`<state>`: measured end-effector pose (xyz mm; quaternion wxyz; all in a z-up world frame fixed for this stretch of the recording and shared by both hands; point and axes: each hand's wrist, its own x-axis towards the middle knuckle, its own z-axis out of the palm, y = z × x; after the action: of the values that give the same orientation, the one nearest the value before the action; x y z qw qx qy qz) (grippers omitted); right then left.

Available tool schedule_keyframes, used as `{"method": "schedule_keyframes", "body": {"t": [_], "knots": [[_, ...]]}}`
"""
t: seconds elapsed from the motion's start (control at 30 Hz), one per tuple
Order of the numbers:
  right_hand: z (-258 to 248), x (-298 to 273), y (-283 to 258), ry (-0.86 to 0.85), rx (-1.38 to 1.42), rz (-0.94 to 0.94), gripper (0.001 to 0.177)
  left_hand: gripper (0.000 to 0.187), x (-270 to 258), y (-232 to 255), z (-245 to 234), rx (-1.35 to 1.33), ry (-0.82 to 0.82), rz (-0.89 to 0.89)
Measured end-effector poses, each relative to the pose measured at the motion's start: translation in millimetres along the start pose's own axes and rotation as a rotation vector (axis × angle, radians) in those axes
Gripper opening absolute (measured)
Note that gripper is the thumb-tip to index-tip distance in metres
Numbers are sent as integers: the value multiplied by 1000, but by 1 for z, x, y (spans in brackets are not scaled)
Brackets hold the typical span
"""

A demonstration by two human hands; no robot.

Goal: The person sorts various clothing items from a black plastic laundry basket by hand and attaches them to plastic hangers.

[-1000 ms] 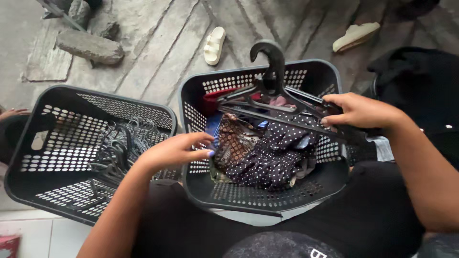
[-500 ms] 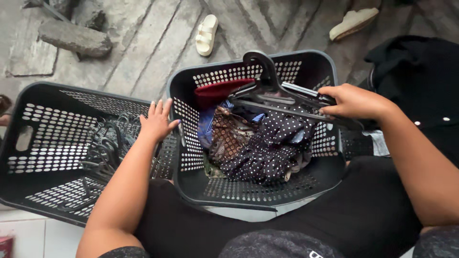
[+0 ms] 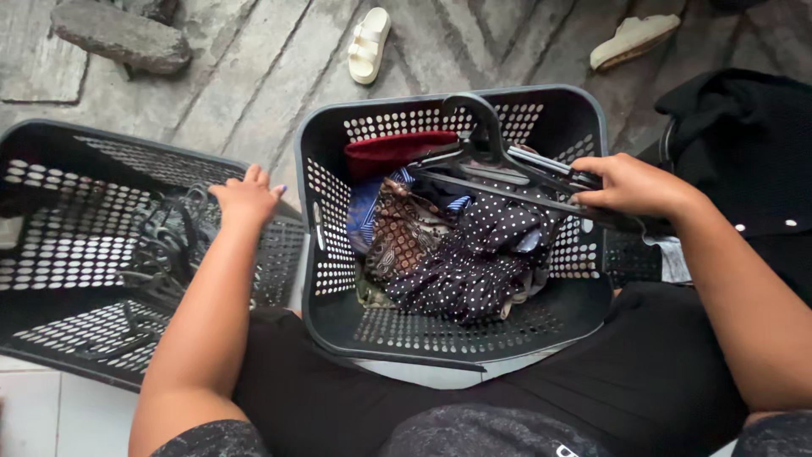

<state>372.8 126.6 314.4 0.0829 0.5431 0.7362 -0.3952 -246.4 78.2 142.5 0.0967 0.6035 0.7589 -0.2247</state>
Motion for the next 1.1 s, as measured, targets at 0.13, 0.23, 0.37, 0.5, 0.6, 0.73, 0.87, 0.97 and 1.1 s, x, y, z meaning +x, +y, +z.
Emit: {"method": "schedule_keyframes", "body": {"t": [0.13,0.23,0.37,0.5,0.6,0.73,0.87,0.97,1.1], "knots": [[0,-3,-2,17,2,-16,35,68,19,-11,13,74,-10,-95],[0,-5,1,50,-26,-63,37,67,33,-14,22,115,-59,-156],[-2,-3,3,72,-63,-105,40,63,42,-21,27,85,-77,-200],[-3,-3,-3,86,-123,-68,43,75,20,2,34,237,122,-164],[1,2,-4,67,-119,-64,41,81,-6,24,35,180,280,-103],[9,13,1,86,-141,-137,44,64,-29,54,31,166,483,-3],[14,19,5,141,-166,-242,50,38,-73,111,3,31,605,105],[10,18,5,66,-118,-98,41,43,-114,179,-14,-154,614,338],[7,25,14,151,-241,-174,40,57,-154,247,22,-376,112,607]]}}
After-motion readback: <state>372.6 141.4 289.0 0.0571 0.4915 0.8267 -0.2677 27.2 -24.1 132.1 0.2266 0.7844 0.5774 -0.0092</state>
